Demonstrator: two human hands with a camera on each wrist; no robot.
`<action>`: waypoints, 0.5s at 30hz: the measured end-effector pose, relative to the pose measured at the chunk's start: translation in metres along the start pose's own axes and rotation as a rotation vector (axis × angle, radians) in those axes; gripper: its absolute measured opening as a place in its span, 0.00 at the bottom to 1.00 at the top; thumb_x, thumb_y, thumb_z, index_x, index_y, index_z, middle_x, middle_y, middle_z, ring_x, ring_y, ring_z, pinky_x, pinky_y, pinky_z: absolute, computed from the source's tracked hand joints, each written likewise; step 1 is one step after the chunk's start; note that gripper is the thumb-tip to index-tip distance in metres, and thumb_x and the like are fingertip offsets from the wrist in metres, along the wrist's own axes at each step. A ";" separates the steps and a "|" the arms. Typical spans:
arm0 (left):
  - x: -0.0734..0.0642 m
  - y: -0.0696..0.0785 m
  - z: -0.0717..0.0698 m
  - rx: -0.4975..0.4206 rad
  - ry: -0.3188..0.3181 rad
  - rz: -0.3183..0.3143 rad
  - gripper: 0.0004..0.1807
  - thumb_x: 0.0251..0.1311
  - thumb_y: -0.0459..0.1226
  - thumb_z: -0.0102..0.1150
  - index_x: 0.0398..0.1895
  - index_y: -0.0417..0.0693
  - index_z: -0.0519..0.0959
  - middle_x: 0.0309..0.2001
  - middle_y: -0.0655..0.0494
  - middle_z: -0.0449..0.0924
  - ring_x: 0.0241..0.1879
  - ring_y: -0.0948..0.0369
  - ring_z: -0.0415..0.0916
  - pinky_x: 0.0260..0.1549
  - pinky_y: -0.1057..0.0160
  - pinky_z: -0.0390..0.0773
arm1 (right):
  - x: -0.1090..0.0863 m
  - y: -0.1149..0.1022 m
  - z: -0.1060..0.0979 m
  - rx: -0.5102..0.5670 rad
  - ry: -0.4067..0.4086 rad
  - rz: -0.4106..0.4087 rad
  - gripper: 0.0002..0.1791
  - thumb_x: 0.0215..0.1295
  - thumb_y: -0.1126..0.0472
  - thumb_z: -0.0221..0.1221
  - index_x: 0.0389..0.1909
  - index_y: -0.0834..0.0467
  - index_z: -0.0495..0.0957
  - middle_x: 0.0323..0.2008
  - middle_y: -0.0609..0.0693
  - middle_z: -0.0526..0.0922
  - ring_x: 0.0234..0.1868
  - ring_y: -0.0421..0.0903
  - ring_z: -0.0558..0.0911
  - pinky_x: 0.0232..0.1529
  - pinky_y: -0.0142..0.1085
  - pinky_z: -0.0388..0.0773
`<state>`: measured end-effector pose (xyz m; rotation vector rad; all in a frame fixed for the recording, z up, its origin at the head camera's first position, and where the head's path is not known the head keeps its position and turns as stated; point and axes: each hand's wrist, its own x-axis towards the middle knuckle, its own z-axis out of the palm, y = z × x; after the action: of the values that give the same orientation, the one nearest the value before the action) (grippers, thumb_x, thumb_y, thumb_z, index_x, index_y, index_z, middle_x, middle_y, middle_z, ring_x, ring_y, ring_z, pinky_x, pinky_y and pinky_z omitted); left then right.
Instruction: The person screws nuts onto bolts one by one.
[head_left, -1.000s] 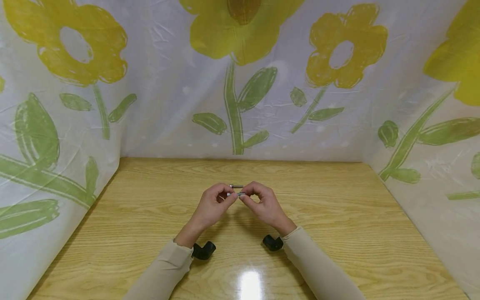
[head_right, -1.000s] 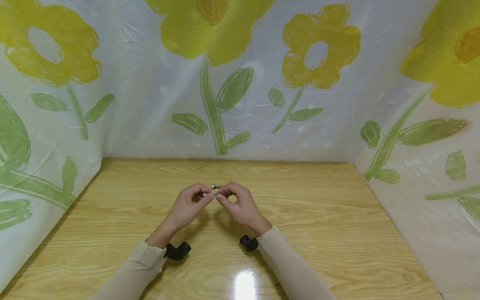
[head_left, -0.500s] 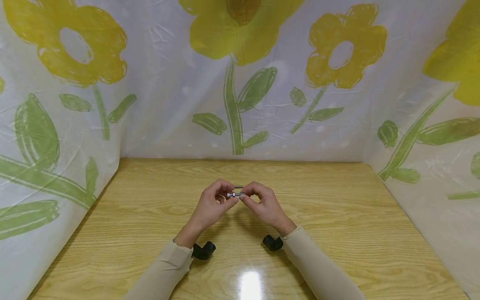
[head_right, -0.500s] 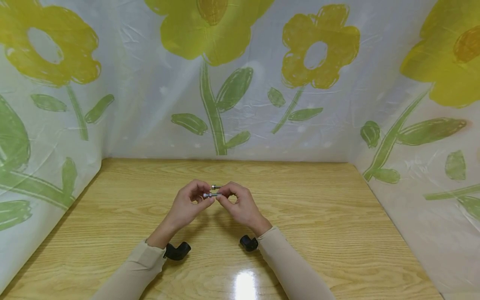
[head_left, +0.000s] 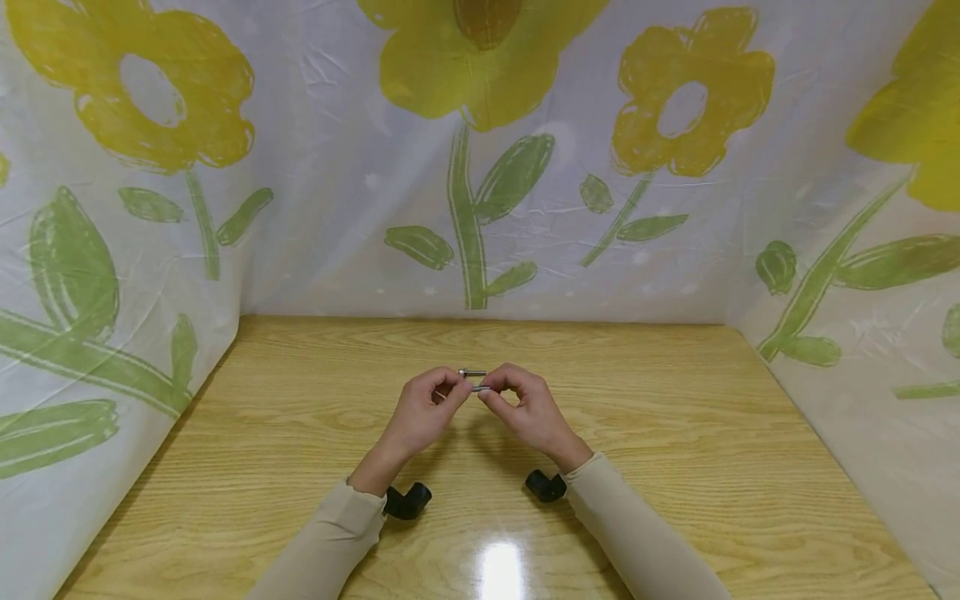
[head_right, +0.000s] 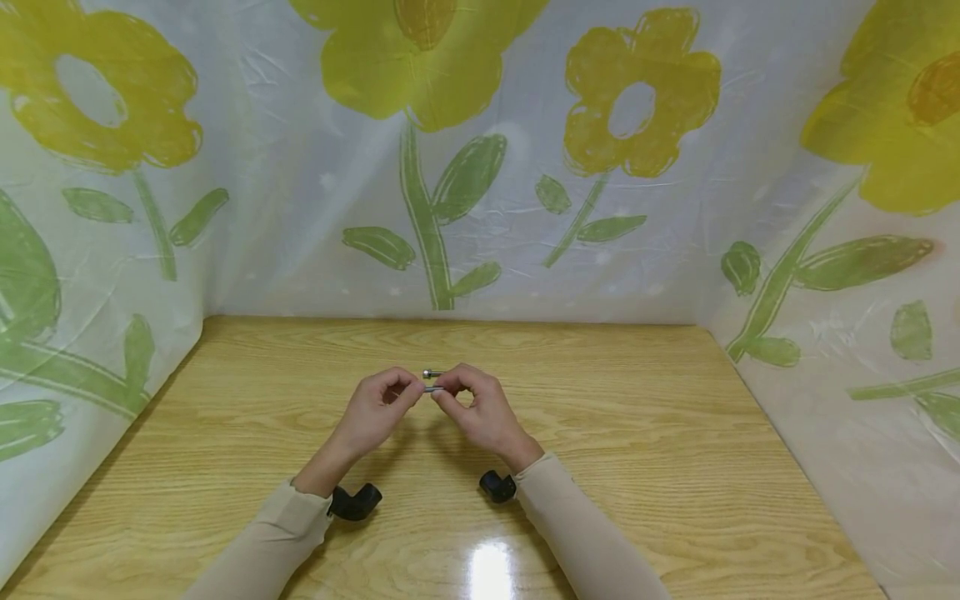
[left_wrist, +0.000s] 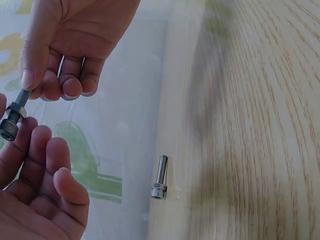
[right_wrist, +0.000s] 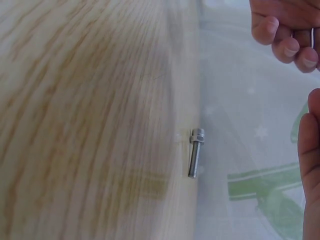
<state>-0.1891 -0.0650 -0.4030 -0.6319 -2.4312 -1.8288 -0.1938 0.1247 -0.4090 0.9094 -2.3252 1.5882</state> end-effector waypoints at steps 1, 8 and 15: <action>0.000 0.000 0.000 -0.004 0.000 -0.002 0.07 0.66 0.36 0.57 0.38 0.39 0.79 0.36 0.50 0.78 0.36 0.55 0.73 0.36 0.56 0.74 | 0.000 0.000 0.000 0.001 0.002 0.002 0.02 0.66 0.71 0.57 0.35 0.66 0.78 0.33 0.55 0.80 0.36 0.45 0.77 0.40 0.39 0.76; 0.000 0.001 -0.001 -0.008 0.011 0.106 0.09 0.58 0.27 0.64 0.41 0.39 0.76 0.39 0.44 0.76 0.36 0.48 0.73 0.31 0.61 0.73 | 0.000 0.000 0.001 -0.002 0.014 0.010 0.02 0.65 0.72 0.57 0.35 0.63 0.78 0.34 0.54 0.80 0.37 0.45 0.78 0.40 0.42 0.77; -0.001 0.002 0.000 0.049 0.041 0.176 0.06 0.57 0.24 0.62 0.36 0.35 0.77 0.37 0.44 0.75 0.35 0.49 0.72 0.29 0.57 0.72 | 0.001 0.001 0.000 0.001 0.006 0.006 0.02 0.65 0.71 0.58 0.35 0.66 0.78 0.34 0.55 0.80 0.38 0.45 0.78 0.41 0.42 0.77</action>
<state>-0.1882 -0.0650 -0.4017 -0.7701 -2.3050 -1.6929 -0.1946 0.1243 -0.4095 0.8974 -2.3256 1.5925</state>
